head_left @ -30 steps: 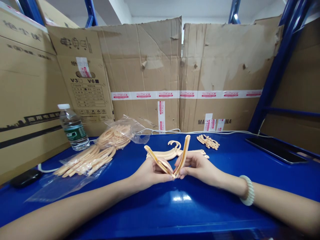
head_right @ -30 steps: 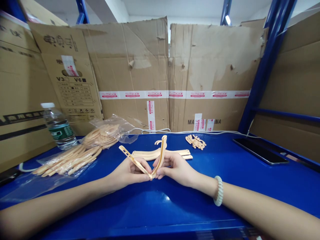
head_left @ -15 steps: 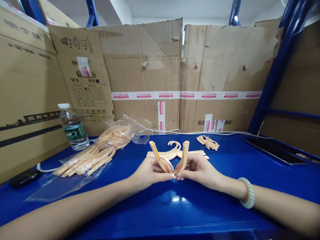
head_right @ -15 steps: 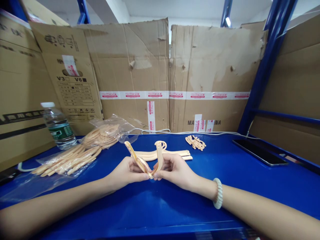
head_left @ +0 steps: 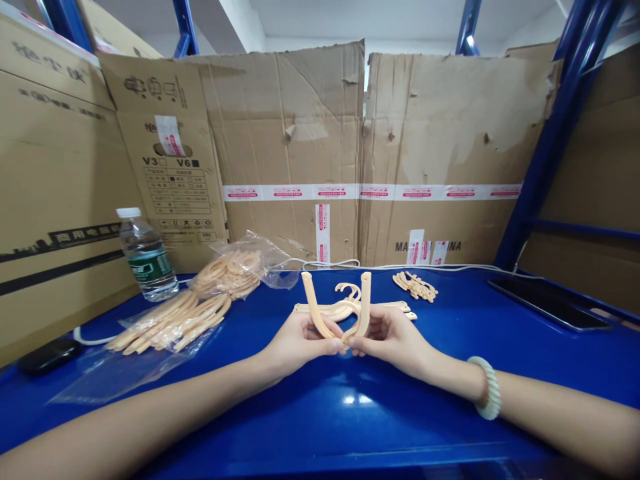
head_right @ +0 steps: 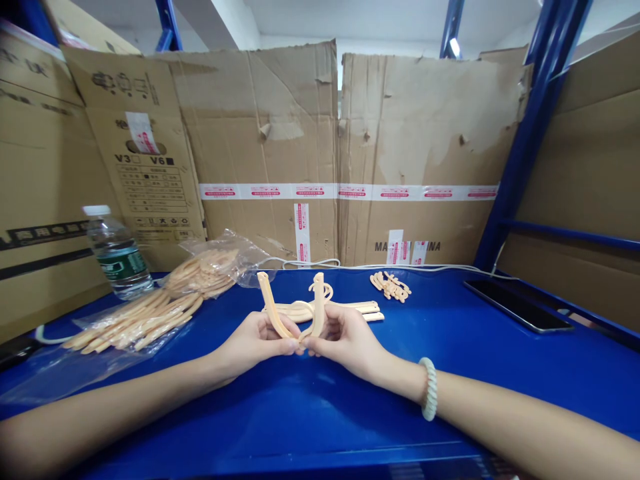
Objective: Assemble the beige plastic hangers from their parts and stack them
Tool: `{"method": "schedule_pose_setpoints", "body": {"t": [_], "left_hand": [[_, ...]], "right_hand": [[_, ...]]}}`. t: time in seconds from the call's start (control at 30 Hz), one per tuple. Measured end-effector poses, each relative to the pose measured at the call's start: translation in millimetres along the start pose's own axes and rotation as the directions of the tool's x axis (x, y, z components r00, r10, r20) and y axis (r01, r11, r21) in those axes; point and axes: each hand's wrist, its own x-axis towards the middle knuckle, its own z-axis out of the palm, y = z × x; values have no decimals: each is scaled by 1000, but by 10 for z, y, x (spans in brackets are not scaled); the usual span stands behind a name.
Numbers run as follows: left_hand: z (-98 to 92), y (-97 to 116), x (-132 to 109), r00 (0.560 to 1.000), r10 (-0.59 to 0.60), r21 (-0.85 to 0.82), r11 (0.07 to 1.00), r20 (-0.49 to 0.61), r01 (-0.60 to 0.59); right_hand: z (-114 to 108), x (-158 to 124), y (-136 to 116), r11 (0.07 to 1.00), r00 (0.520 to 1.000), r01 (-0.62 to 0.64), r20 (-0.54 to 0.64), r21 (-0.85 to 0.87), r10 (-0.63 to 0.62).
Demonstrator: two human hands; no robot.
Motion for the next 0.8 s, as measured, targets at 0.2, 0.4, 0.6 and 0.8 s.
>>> {"method": "schedule_pose_setpoints", "body": {"t": [0.2,0.4,0.6,0.8], "left_hand": [[2,-10,-4,996,-34,-26,999,-78,32],[-80,53,20,980,-67,-174,984,-189,33],[-220,104,75,931,-82,-271,962,-356,-19],[-269,91,96,891,-40,-148,988,-452,-30]], "right_hand": [[-8,29,-44,999,998,14,-55,-33,-16],[-249,76,-187,998,994,-36,-102,-43,32],[-710,127,-341,960,998,-34,50,-278,50],[-899,150,-385,630,983,157,180,-761,-27]]}}
